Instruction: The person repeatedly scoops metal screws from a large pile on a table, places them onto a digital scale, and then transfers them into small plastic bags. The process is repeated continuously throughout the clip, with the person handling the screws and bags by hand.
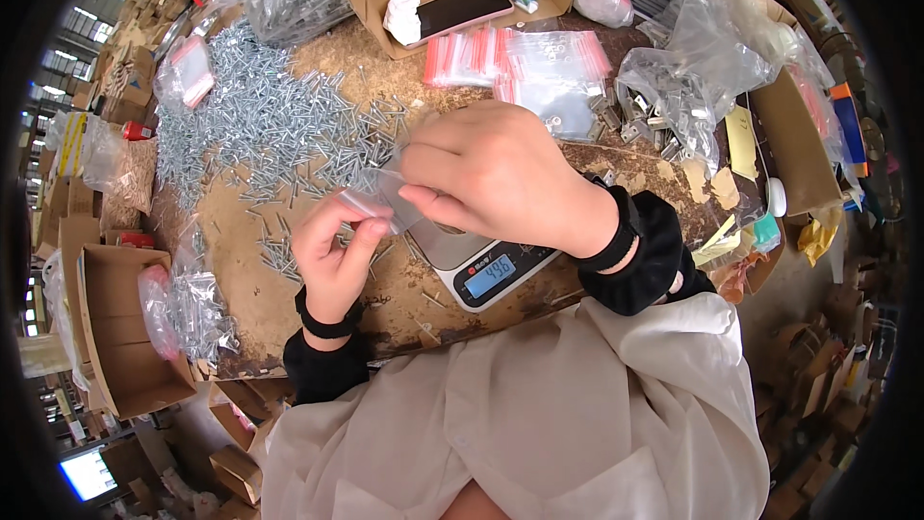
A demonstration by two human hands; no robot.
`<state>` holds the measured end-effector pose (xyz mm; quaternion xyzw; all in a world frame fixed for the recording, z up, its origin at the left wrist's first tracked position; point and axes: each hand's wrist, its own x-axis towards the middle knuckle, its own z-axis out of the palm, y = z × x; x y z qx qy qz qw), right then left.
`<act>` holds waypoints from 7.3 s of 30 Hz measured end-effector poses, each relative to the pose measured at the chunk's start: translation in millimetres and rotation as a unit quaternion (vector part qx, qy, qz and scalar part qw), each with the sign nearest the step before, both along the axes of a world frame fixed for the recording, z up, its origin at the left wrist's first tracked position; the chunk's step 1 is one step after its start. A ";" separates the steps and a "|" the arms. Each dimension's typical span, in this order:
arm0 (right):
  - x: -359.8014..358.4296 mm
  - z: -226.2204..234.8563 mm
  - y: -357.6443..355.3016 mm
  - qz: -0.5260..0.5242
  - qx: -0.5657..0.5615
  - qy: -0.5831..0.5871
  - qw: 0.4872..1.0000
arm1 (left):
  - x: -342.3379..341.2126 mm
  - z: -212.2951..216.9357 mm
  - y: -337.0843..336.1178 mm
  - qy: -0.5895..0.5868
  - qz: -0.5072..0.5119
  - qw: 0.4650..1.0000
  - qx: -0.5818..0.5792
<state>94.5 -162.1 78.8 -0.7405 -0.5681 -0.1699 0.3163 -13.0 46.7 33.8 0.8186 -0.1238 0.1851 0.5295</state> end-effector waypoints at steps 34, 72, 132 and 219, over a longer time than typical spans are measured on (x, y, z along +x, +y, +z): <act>-35.6 1.8 5.8 0.116 0.080 -0.123 0.982 | -19.2 1.0 -0.7 0.223 -0.272 0.888 -0.296; -56.4 7.7 -3.7 0.054 -0.055 -0.075 0.994 | -3.2 11.7 6.3 -0.004 -0.081 0.996 -0.038; -0.3 -25.9 -31.6 0.087 0.018 0.452 0.887 | 13.9 -32.7 -57.2 0.241 -0.197 0.934 -0.177; -12.0 -30.6 -33.2 0.117 0.193 0.167 0.960 | -87.6 23.9 139.5 -0.236 0.444 0.846 -0.177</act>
